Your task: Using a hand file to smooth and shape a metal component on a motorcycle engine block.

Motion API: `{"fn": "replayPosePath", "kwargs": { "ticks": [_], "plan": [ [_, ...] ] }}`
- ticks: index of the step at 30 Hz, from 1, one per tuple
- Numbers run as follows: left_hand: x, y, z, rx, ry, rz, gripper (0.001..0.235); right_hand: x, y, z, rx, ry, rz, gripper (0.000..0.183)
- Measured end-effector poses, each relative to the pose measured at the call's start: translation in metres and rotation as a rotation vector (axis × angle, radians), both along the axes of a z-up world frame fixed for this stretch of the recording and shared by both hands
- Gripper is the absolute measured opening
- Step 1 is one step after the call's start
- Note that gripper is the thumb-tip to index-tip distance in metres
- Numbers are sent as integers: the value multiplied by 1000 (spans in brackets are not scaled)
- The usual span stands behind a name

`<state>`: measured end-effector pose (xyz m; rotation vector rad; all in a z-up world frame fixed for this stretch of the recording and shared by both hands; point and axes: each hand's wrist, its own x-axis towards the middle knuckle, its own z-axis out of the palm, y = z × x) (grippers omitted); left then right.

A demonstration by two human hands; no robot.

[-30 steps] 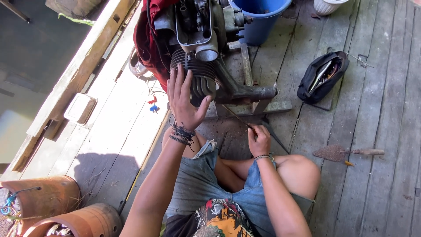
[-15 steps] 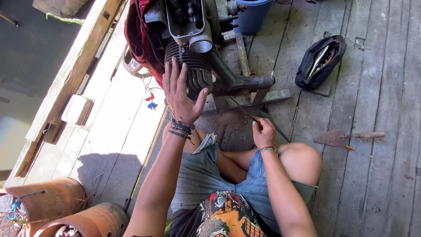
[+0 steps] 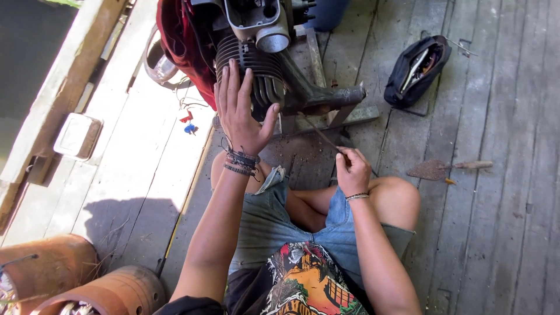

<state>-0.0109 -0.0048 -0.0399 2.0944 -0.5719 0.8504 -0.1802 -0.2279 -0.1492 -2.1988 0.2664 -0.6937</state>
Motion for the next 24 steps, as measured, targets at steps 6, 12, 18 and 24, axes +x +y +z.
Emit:
{"fn": "replayPosePath", "kwargs": {
  "ticks": [6,12,18,24],
  "plan": [
    [-6,9,4,29,18,-43,62,-21,16,-47,368,498,-44,17],
    [-16,11,21,105,93,4,58,-19,60,-26,1206,457,130,15],
    [-17,13,19,131,78,5,64,-27,85,21,1325,277,128,47],
    [-17,10,16,116,74,13,66,-17,88,52,1333,287,128,49]
  ]
}}
